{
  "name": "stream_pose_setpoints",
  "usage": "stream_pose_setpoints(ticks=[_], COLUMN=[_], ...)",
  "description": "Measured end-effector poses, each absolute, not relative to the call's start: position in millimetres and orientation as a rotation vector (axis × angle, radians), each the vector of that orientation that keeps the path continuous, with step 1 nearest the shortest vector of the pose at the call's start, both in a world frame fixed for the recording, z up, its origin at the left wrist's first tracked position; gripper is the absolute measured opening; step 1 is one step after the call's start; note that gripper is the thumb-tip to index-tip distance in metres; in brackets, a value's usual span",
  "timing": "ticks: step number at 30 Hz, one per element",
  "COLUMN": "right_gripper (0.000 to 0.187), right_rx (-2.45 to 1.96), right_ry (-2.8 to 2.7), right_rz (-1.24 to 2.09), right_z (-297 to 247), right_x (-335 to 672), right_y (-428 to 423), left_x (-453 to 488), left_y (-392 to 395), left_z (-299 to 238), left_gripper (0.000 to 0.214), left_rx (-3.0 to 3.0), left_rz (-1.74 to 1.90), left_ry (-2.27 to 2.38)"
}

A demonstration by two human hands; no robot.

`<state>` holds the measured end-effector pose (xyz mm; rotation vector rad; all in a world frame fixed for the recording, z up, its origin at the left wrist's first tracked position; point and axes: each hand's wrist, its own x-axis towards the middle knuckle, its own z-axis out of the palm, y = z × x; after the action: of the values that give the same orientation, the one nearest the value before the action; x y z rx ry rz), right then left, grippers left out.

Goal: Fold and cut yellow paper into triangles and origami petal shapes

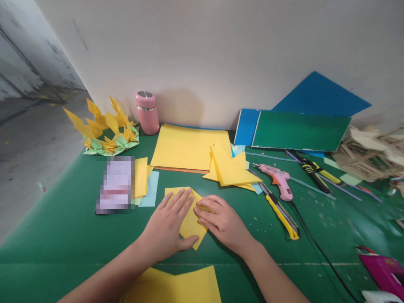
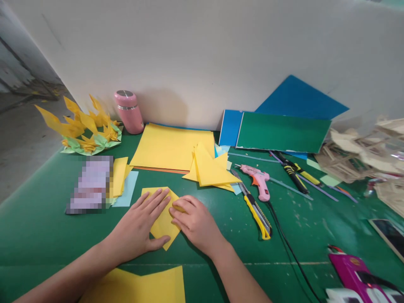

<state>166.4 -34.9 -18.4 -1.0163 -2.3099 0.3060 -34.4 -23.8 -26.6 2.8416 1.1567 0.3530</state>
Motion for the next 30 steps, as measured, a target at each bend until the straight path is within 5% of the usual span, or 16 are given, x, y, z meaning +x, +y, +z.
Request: stream_pose_setpoints(ticks=[30], right_gripper=[0.025], right_rx=[-1.044], right_ry=[-2.319], right_rz=[0.307], right_z=[-24.2], right_x=[167.4], right_y=[-36.7], left_x=[-33.1], left_y=[-15.8], left_z=[-17.7], left_gripper=[0.074], left_rx=[2.704], left_rz=[0.429], left_ry=[1.174])
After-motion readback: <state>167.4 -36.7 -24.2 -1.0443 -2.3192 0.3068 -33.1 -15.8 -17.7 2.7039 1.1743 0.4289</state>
